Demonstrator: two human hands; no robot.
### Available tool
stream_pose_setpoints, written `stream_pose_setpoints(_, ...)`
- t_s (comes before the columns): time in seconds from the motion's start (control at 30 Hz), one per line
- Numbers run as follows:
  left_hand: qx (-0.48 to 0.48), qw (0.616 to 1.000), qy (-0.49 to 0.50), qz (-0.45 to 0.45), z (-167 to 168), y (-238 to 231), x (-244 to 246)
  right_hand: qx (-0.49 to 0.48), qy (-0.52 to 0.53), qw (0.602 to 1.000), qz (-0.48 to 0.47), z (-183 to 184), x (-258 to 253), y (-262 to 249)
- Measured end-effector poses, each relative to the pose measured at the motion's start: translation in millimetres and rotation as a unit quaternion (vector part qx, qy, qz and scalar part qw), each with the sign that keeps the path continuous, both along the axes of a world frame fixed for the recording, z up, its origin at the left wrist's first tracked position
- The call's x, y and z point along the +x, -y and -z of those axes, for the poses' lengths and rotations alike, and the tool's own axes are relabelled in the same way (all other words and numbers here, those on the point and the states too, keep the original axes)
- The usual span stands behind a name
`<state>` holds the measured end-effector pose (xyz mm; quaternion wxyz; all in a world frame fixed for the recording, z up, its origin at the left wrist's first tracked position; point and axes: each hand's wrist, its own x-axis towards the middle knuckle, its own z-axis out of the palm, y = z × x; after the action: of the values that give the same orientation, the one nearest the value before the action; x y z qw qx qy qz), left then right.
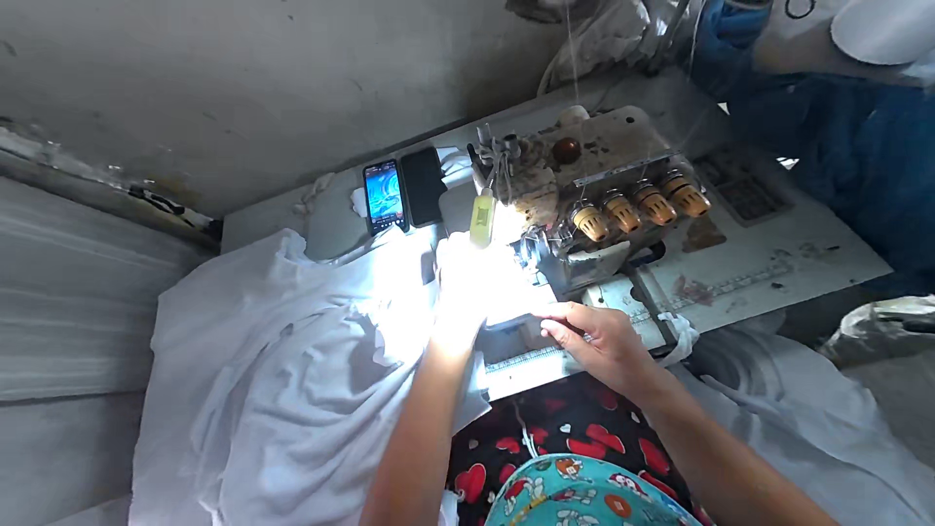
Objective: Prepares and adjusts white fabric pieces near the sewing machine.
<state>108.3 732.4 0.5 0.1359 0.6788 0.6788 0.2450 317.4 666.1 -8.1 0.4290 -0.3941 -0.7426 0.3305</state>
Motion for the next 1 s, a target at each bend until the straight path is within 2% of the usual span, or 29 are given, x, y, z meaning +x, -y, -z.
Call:
stream_pose_setpoints(0.07, 0.066, 0.997, 0.025, -0.012, -20, 17, -1, 0.016, -0.011, 1.0, -0.018, 0, -2, 0)
stream_pose_setpoints(0.13, 0.13, 0.99, 0.05, -0.036, -23, 35, -8, 0.04, -0.025, 0.998, -0.036, 2, -5, 0)
stream_pose_setpoints(0.23, 0.187, 0.979, 0.036, -0.071, -22, 67, -14, 0.086, -0.04, 0.993, -0.072, 2, -8, 0)
stream_pose_setpoints(0.3, 0.198, 0.978, 0.054, -0.044, -19, 93, -10, 0.112, -0.013, 0.989, -0.092, 3, -10, 0)
stream_pose_setpoints(0.37, 0.18, 0.978, 0.081, 0.061, -16, 112, -2, 0.131, 0.003, 0.984, -0.121, 5, -10, -2)
stream_pose_setpoints(0.4, 0.167, 0.976, 0.081, 0.112, -16, 116, 3, 0.133, 0.006, 0.982, -0.135, 5, -7, -4)
stream_pose_setpoints(0.47, 0.171, 0.97, 0.078, 0.154, -16, 114, 14, 0.12, -0.001, 0.983, -0.137, 8, 1, -10)
stream_pose_setpoints(0.63, 0.21, 0.964, 0.089, 0.14, -19, 91, 30, 0.08, -0.004, 0.997, -0.022, 7, 28, -27)
stream_pose_setpoints(0.8, 0.201, 0.957, 0.106, 0.178, -20, 93, 21, 0.085, 0.005, 0.996, -0.01, 3, 25, -17)
stream_pose_setpoints(0.87, 0.206, 0.969, 0.065, 0.118, -28, 97, -2, 0.088, 0.01, 0.996, -0.026, 1, 24, -6)
stream_pose_setpoints(1.0, 0.197, 0.979, -0.04, -0.036, -65, 78, -74, 0.093, 0.008, 0.993, -0.075, 2, 20, 16)
